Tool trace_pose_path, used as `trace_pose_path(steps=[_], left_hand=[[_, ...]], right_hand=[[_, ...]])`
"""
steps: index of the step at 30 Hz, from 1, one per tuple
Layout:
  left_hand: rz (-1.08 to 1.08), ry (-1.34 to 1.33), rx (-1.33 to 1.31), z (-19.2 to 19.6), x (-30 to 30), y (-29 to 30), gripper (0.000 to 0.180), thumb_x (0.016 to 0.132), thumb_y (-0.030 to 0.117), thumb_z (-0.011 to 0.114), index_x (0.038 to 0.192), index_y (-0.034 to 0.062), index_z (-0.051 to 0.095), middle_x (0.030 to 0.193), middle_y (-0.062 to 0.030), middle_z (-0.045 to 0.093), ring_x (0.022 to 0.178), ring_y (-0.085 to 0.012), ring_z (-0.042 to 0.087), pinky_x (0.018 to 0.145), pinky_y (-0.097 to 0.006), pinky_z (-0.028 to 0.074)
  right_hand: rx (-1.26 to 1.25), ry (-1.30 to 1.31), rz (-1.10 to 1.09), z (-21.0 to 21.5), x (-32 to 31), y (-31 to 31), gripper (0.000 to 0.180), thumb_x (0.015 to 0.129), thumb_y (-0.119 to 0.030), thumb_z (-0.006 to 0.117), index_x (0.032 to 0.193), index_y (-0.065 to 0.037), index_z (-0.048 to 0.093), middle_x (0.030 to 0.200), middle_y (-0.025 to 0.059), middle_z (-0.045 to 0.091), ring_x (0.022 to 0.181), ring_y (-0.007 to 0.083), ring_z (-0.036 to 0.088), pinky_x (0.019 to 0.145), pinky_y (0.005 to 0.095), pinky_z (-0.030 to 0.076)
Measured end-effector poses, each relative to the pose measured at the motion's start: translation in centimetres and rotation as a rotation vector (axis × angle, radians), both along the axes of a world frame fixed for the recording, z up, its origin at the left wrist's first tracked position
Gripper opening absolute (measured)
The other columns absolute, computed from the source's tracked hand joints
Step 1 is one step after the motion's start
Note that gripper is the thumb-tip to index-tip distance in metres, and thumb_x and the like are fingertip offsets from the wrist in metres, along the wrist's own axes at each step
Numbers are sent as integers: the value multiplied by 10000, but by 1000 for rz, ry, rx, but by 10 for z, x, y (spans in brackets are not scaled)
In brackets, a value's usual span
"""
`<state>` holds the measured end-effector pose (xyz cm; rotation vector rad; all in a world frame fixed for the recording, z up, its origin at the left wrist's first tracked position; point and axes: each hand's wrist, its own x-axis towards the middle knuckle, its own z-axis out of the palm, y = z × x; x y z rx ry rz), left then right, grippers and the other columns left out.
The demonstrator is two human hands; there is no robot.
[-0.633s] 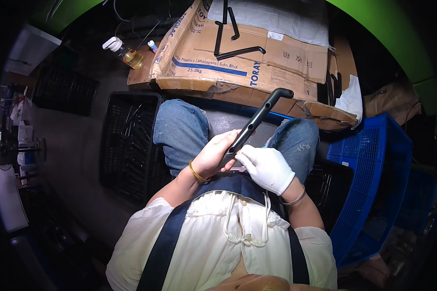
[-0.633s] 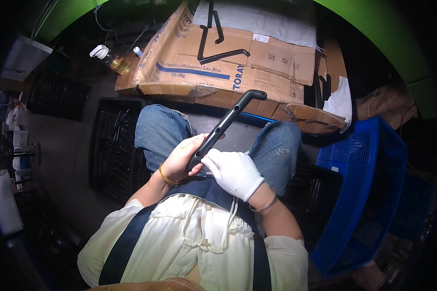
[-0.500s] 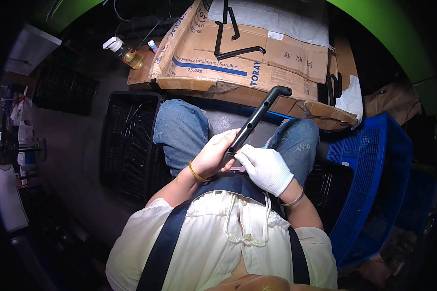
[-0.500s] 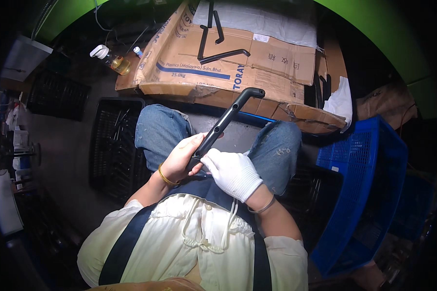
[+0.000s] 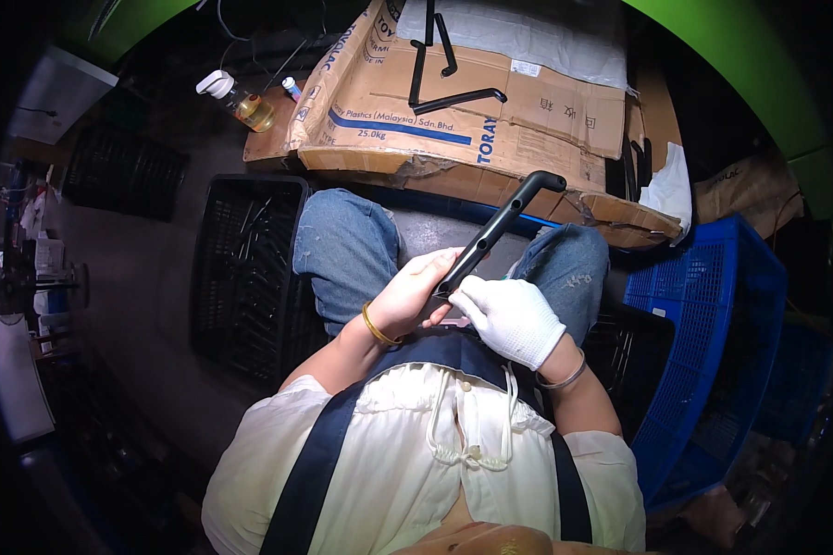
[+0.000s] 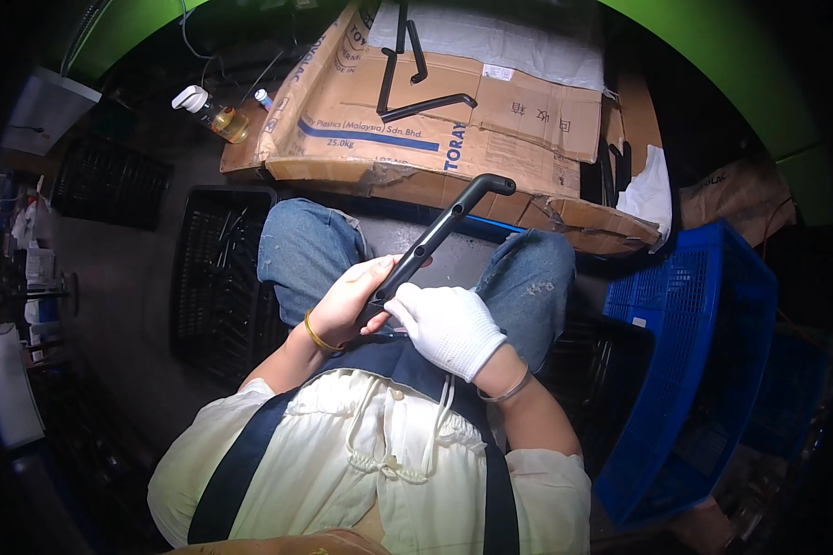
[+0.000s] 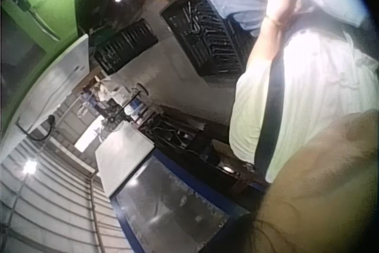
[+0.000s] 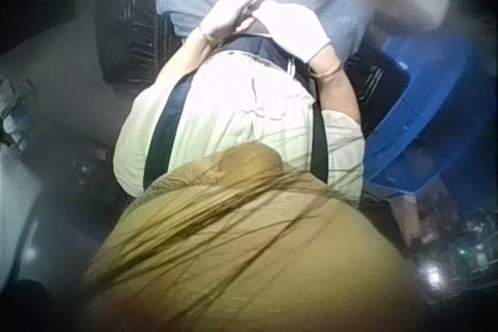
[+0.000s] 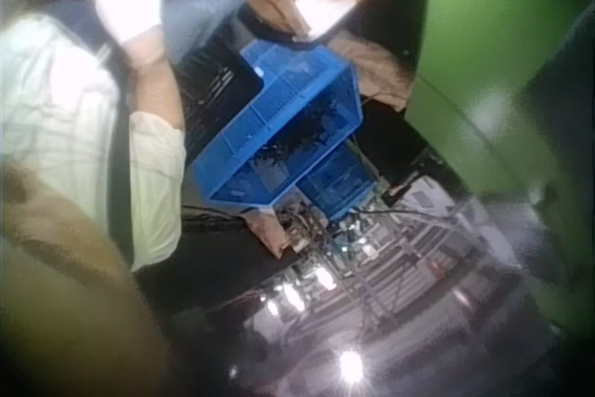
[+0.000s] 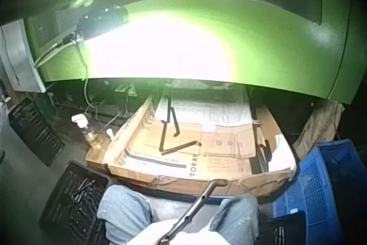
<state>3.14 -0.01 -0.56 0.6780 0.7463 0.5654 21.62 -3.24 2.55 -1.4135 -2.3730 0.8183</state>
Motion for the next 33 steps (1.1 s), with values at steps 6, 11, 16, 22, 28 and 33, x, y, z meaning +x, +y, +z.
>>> trace_pose_path(steps=[6,11,16,22,28,33], left_hand=[[-33,-22,2,-6,-1,0,406,1068,341,357,1273,33,524,760,-24,595,412,-49,448,347,-184,318],[-24,-6,2,-8,0,-1,454,1072,314,334,1358,8,507,728,-10,604,395,-36,429,351,-165,334],[-58,-26,-16,-9,-1,0,444,1070,358,352,1328,30,503,741,-15,591,416,-45,453,357,-177,334],[159,-65,2,2,6,0,464,1071,338,326,1387,27,464,672,0,539,401,-56,420,363,-179,341],[325,35,190,1,4,-5,439,1071,361,366,1336,38,501,728,-22,563,532,-62,473,463,-196,391],[333,79,270,1,10,-8,456,1074,350,351,1366,28,488,743,-17,557,614,-61,475,564,-200,395]], right_hand=[[-26,8,5,-3,2,1,186,964,-267,533,935,-111,631,732,135,668,661,338,668,596,430,532],[-29,-2,20,-5,3,2,195,960,-290,538,932,-116,623,721,137,671,647,343,675,589,444,539],[-50,8,41,-11,6,3,210,964,-299,531,959,-112,627,734,140,672,658,359,670,605,449,541],[-87,418,-252,-6,-6,-7,180,961,-205,541,937,-69,655,822,139,667,737,363,665,640,426,520],[0,425,-408,12,-21,-23,137,938,-177,579,891,-60,633,847,123,635,724,349,656,633,410,515],[99,282,-303,11,-27,-23,139,918,-223,616,895,-87,597,775,100,630,624,322,645,547,394,520]])
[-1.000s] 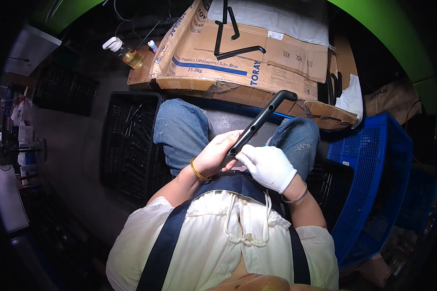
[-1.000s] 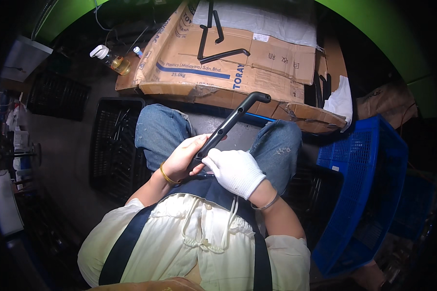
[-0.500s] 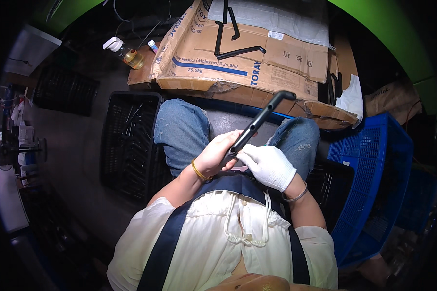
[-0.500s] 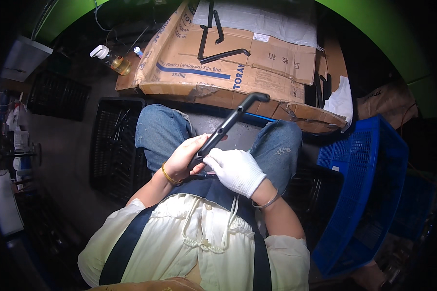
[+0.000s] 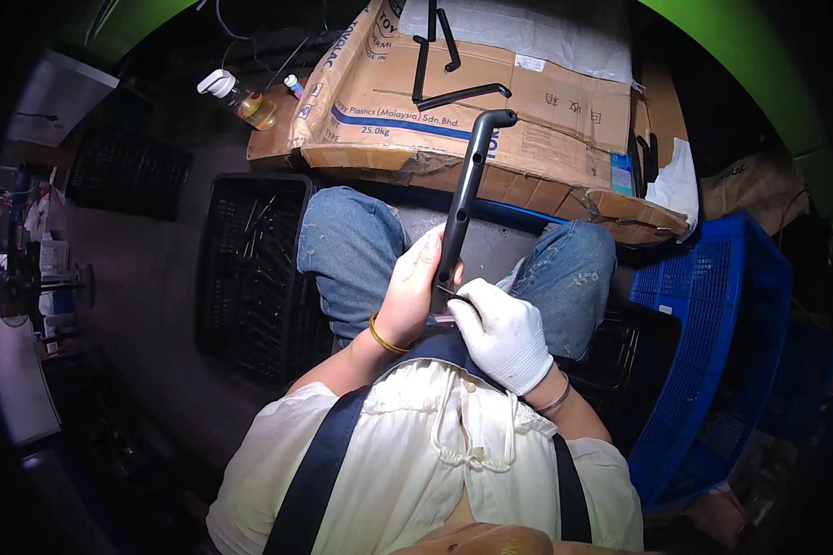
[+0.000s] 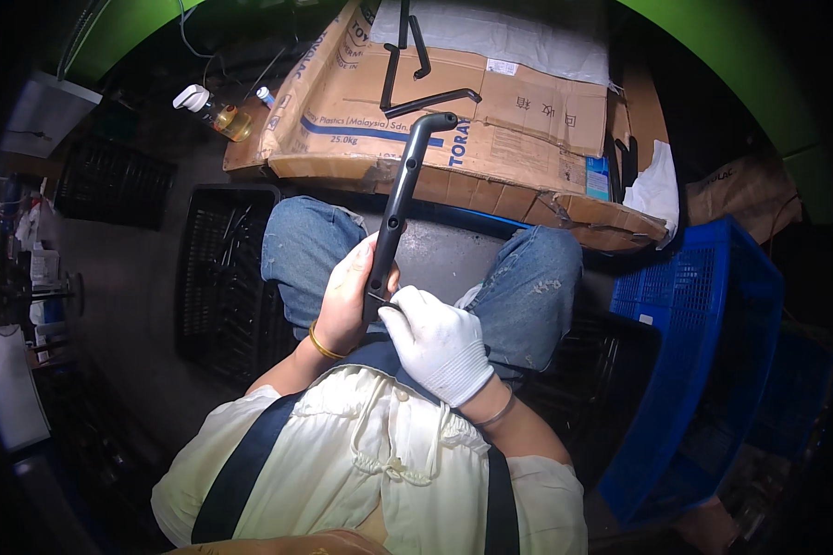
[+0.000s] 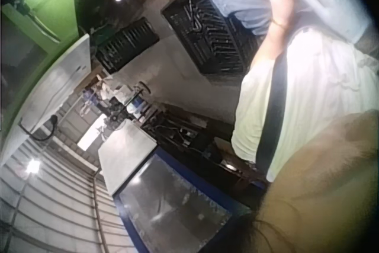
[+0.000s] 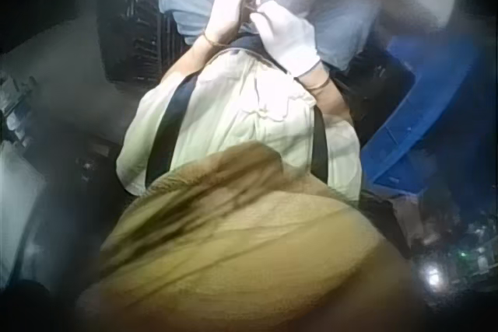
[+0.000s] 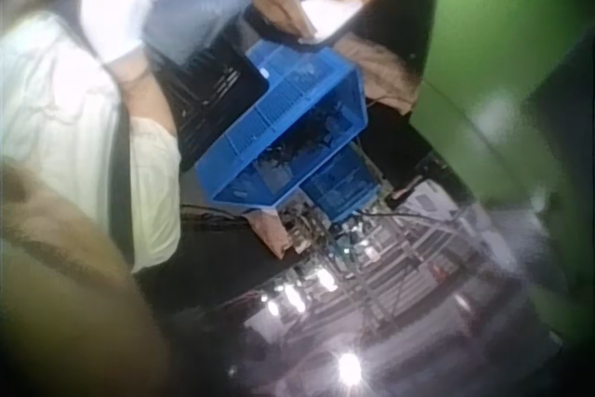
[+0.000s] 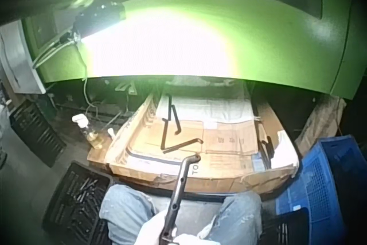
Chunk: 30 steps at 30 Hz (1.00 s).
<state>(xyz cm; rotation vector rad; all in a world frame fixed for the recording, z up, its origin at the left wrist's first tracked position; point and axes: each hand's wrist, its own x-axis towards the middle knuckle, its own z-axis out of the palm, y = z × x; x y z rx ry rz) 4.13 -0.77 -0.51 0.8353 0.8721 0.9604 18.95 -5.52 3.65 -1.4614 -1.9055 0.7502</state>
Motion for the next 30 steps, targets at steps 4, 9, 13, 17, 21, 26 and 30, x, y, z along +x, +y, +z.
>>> trace_pose_path(steps=[4,9,13,17,21,26,30], left_hand=[[2,-1,6,1,1,-1,460,1073,336,348,1383,21,475,766,-18,555,667,-71,477,633,-210,395],[1,12,19,0,-1,-1,454,1074,330,348,1378,19,478,767,-17,553,672,-73,479,635,-208,395],[-11,17,-5,0,1,-1,452,1073,333,350,1372,22,485,765,-15,550,671,-69,475,632,-207,392],[-20,20,-26,3,2,-1,456,1070,343,356,1369,26,491,759,-10,547,664,-61,468,627,-203,387],[-23,8,-27,1,3,-2,466,1066,358,360,1367,29,496,752,-4,546,651,-53,462,616,-198,380],[-17,-19,-40,2,5,-2,474,1065,363,355,1368,26,497,748,4,543,639,-46,457,593,-192,372],[-66,-67,-90,9,3,1,483,1065,356,353,1382,17,488,745,14,541,624,-37,448,564,-187,361]], right_hand=[[17,-16,5,-2,-2,1,151,919,-236,617,877,-96,580,750,96,628,602,314,644,526,398,518],[-102,-26,2,2,-4,1,90,897,-166,648,900,-79,629,772,141,648,683,351,660,589,399,526],[4,-28,37,-6,-1,1,145,928,-234,604,908,-91,584,734,106,632,595,313,645,519,401,517],[1,-23,45,-5,-1,1,149,930,-231,600,900,-88,574,727,104,631,596,312,647,519,400,518],[-88,-15,37,-2,-1,1,126,926,-202,613,906,-79,593,718,140,631,632,343,650,548,407,520],[-151,-5,2,-1,-1,0,100,919,-173,626,920,-74,614,739,174,636,674,377,651,578,417,524],[-137,3,13,-2,1,1,103,915,-176,629,932,-74,630,739,175,637,671,374,652,580,417,526]])
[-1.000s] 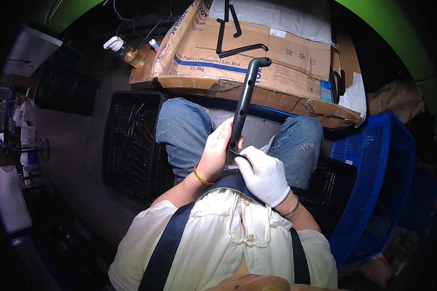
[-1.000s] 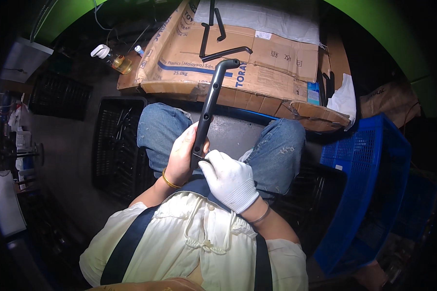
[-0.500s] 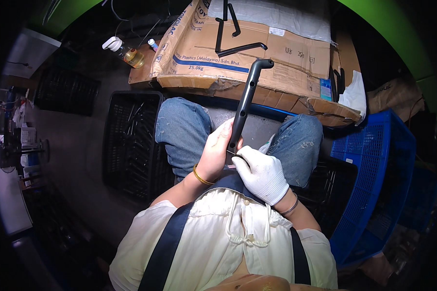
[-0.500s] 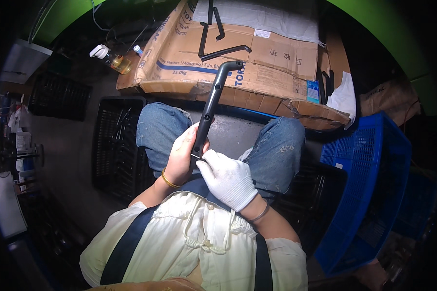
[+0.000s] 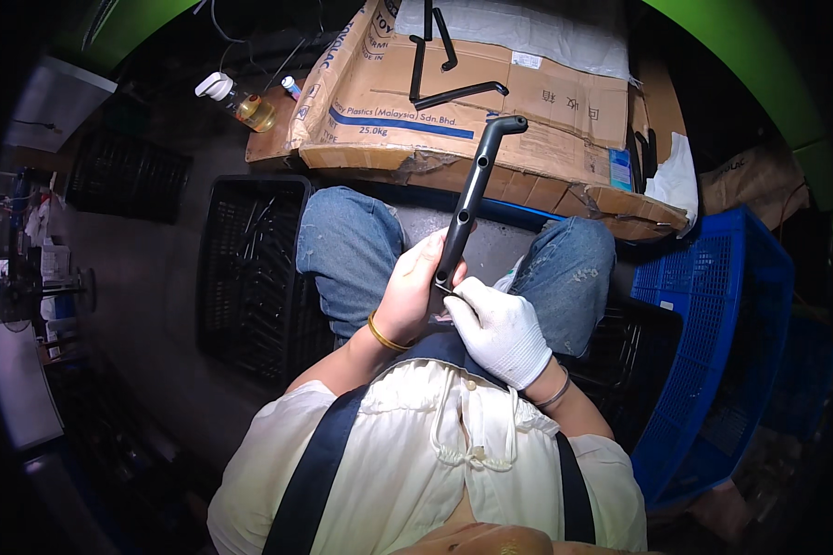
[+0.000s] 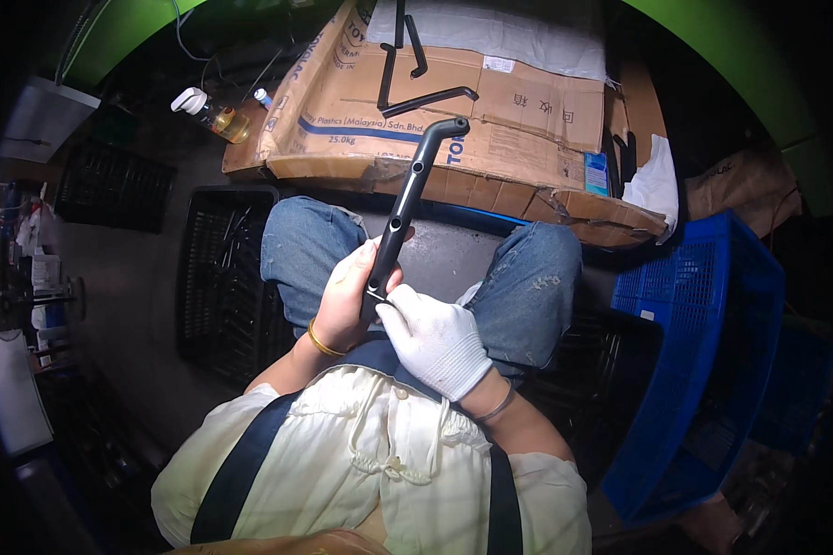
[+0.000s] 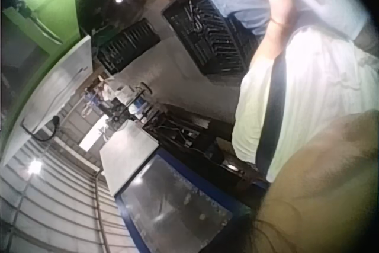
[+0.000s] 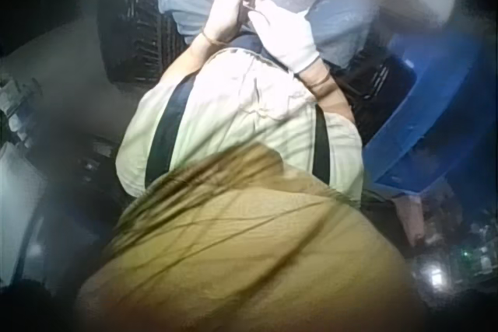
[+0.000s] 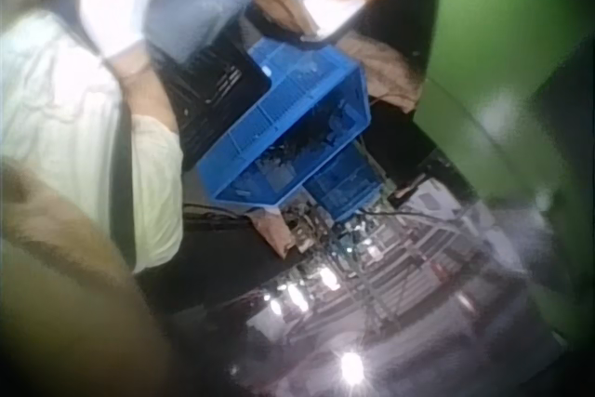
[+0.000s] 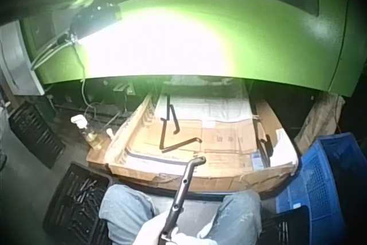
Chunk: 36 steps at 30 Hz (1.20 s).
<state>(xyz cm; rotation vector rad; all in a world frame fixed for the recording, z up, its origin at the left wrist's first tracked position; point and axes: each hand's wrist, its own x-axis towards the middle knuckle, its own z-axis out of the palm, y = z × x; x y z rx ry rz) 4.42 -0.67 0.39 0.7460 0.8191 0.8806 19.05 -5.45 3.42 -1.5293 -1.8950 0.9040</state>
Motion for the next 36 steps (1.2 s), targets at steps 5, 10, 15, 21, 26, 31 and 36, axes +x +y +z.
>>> trace_pose_path(steps=[5,10,15,21,26,31,36], left_hand=[[-31,-33,-33,0,-2,-1,486,1064,345,354,1390,9,481,745,17,538,618,-38,443,564,-189,362],[-32,-3,-17,-4,-2,0,471,1063,321,357,1381,2,492,756,13,539,641,-45,447,598,-193,373],[-38,27,26,-6,-3,-1,471,1062,326,365,1378,2,494,763,7,544,653,-46,452,611,-191,376],[-34,54,66,-10,-2,-1,468,1070,374,360,1364,42,509,748,11,531,636,-48,438,562,-198,371],[-36,-4,3,-7,-2,1,474,1060,330,369,1379,2,493,759,7,538,655,-47,453,613,-193,380],[-46,12,10,-11,-3,0,455,1069,352,364,1373,45,503,754,8,541,629,-50,447,558,-195,373],[-36,66,18,-10,-2,-1,458,1059,323,373,1366,13,512,764,8,543,668,-49,456,630,-194,380]], right_hand=[[13,-43,40,3,3,2,115,910,-186,632,943,-77,648,738,173,639,666,370,653,583,419,528],[21,-44,52,4,4,3,122,912,-201,627,922,-80,643,738,172,639,666,368,653,585,428,526],[-3,-64,66,2,4,2,131,916,-202,622,916,-72,638,731,174,636,665,372,651,582,434,523],[-47,-5,24,-2,1,-1,138,929,-192,607,917,-58,633,718,190,631,658,384,646,577,434,520],[-4,18,-1,-13,-2,-3,163,945,-235,581,921,-75,601,634,153,621,572,354,639,531,444,517],[5,-41,27,-2,0,-2,154,930,-213,611,894,-66,633,715,176,635,647,373,649,571,423,523],[-12,-69,39,-4,1,-2,155,928,-223,615,896,-72,635,709,177,636,643,367,653,569,425,525]])
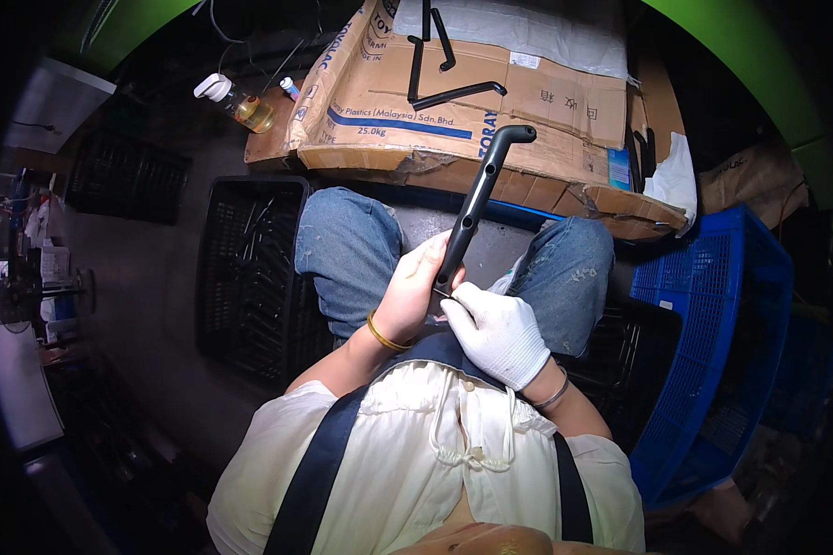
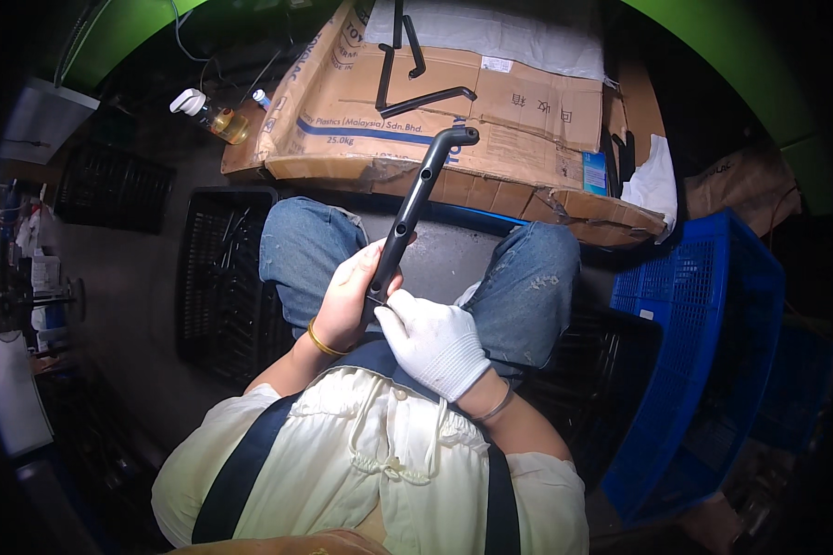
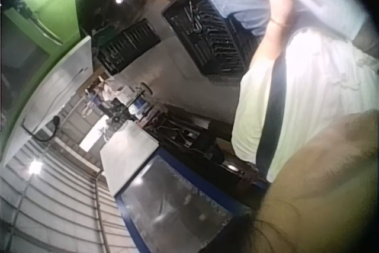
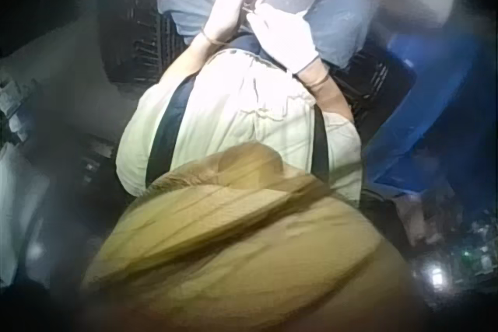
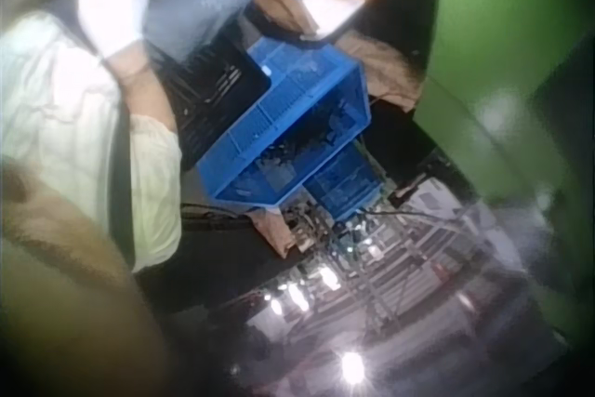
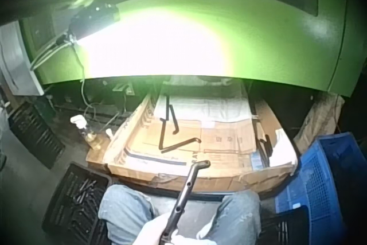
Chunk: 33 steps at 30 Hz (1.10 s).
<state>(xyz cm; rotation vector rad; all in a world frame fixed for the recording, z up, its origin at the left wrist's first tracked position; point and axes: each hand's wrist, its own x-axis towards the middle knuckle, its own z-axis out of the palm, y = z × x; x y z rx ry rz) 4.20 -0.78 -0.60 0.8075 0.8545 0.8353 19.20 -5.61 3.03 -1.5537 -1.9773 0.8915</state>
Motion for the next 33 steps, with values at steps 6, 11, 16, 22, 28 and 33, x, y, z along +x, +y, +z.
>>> trace_pose_path(steps=[6,11,16,22,28,33], left_hand=[[27,1,17,-4,2,0,457,1057,326,376,1362,15,515,765,7,546,671,-52,455,633,-193,376],[35,-15,44,-2,3,-1,447,1056,313,383,1363,12,503,773,-2,552,674,-59,461,631,-201,385],[38,2,49,0,3,-1,429,1054,293,402,1344,-7,498,786,-22,555,686,-73,477,639,-207,397],[38,7,48,0,3,-1,449,1054,310,413,1355,-15,489,793,-20,551,696,-74,482,648,-209,402],[18,19,98,-2,4,-2,472,1056,330,415,1365,-20,485,797,-19,553,698,-75,488,650,-210,405],[41,24,91,-3,5,-1,462,1056,324,418,1361,-15,490,795,-21,553,694,-72,488,648,-210,405]], right_hand=[[-31,40,-77,-6,-6,-2,153,933,-211,608,896,-64,629,698,191,628,645,375,650,569,428,523],[-10,107,-76,-6,-3,-3,144,931,-204,610,900,-64,627,699,194,625,649,383,646,569,434,520],[3,40,-24,-3,-1,-2,149,922,-208,622,887,-64,630,700,185,624,647,384,643,568,439,518],[10,40,-23,-1,-1,-1,154,919,-211,625,866,-66,629,689,182,618,642,381,643,567,437,518],[18,52,-12,-4,1,-3,155,919,-208,622,866,-62,628,675,186,613,632,382,640,566,439,517],[68,32,-12,-12,-2,-4,185,946,-249,579,880,-77,594,610,165,621,559,361,639,526,458,514]])
